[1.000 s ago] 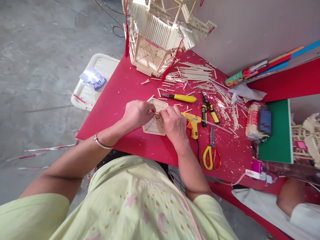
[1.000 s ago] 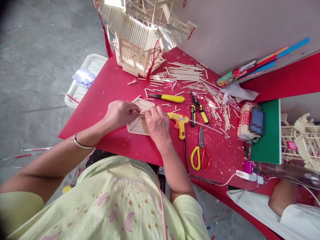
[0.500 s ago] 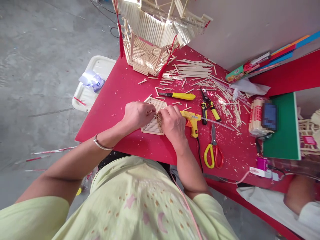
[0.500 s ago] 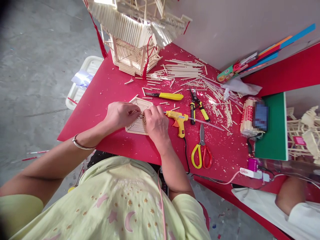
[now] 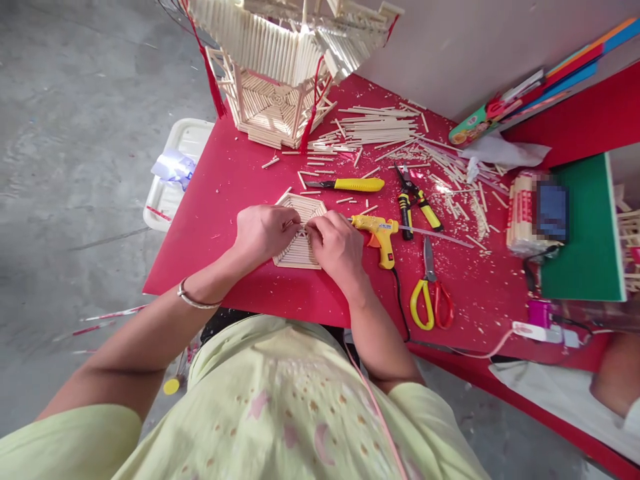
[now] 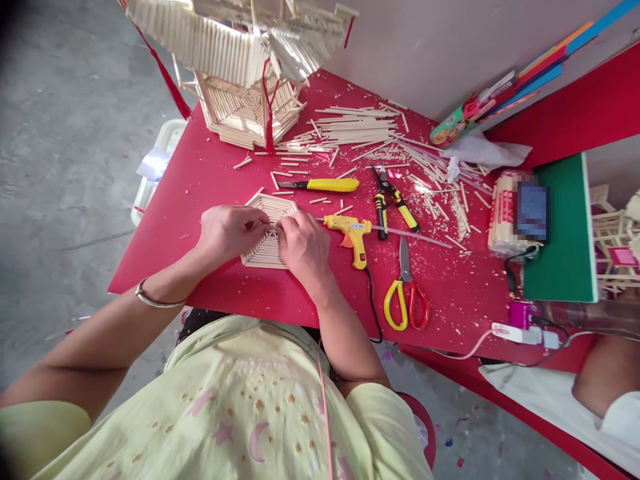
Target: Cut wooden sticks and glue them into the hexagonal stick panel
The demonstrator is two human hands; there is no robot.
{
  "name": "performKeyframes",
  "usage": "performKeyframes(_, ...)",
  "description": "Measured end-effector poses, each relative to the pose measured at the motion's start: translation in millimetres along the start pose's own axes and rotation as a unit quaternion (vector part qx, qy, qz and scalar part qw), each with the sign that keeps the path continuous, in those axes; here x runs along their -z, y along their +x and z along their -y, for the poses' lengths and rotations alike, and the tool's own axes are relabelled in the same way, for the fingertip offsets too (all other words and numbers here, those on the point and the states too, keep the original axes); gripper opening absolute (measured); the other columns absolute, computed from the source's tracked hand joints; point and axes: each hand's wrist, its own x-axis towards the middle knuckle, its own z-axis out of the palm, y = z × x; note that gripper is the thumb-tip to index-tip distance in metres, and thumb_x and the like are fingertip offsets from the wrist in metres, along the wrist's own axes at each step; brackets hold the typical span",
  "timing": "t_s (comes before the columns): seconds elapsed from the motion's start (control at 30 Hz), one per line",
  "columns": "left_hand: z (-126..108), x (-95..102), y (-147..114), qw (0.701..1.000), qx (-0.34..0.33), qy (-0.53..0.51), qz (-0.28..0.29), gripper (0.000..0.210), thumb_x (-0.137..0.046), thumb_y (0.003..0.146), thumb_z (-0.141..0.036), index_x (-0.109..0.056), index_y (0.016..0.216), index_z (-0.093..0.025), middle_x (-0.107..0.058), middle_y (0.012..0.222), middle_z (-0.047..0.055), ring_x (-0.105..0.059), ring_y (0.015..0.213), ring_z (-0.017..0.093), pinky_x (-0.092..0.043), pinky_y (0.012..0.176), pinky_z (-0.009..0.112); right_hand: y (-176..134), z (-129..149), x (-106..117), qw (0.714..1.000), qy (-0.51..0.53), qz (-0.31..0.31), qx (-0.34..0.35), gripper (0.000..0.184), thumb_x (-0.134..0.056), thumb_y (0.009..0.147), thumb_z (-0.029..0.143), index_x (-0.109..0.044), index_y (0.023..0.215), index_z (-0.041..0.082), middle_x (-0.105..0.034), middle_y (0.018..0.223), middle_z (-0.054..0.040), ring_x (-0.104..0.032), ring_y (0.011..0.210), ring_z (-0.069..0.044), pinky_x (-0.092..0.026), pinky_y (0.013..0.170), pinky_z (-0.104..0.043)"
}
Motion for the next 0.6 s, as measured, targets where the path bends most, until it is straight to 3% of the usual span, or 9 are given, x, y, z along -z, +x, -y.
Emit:
performKeyframes(0.4, 0.2, -1.9, 0.2, 1.000, 0.003, -0.026, -0.009, 0.028, -0.065, 0.088, -0.042, -0.085, 0.096, -0.024, -0.077, 0.080, 0.004, -0.068, 0.076, 0.021, -0.034, 0.062, 0.030, -1.4, 2.4, -2.8, 1.000, 0.009, -0.012, 0.000, 0.018, -0.058, 0.106, 0.029, -0.073, 0.101, 0.021, -0.071, 0.103, -0.0082, -0.062, 0.100, -0.023, -0.043, 0.077, -0.032)
performKeyframes(0.6, 4.2, 10.6, 4.9, 0.969, 0.071, -0.221, -0.083, 0.040, -0.064, 0.091, -0.055, -0.076, 0.081, -0.017, -0.058, 0.063, 0.001, -0.048, 0.059, 0.013, -0.030, 0.057, 0.028, -2.6, -6.3, 3.0, 0.992, 0.076, -0.090, -0.041, 0.023, -0.054, 0.108, 0.034, -0.073, 0.107, 0.022, -0.072, 0.104, -0.0058, -0.066, 0.095, -0.019, -0.047, 0.078, -0.030)
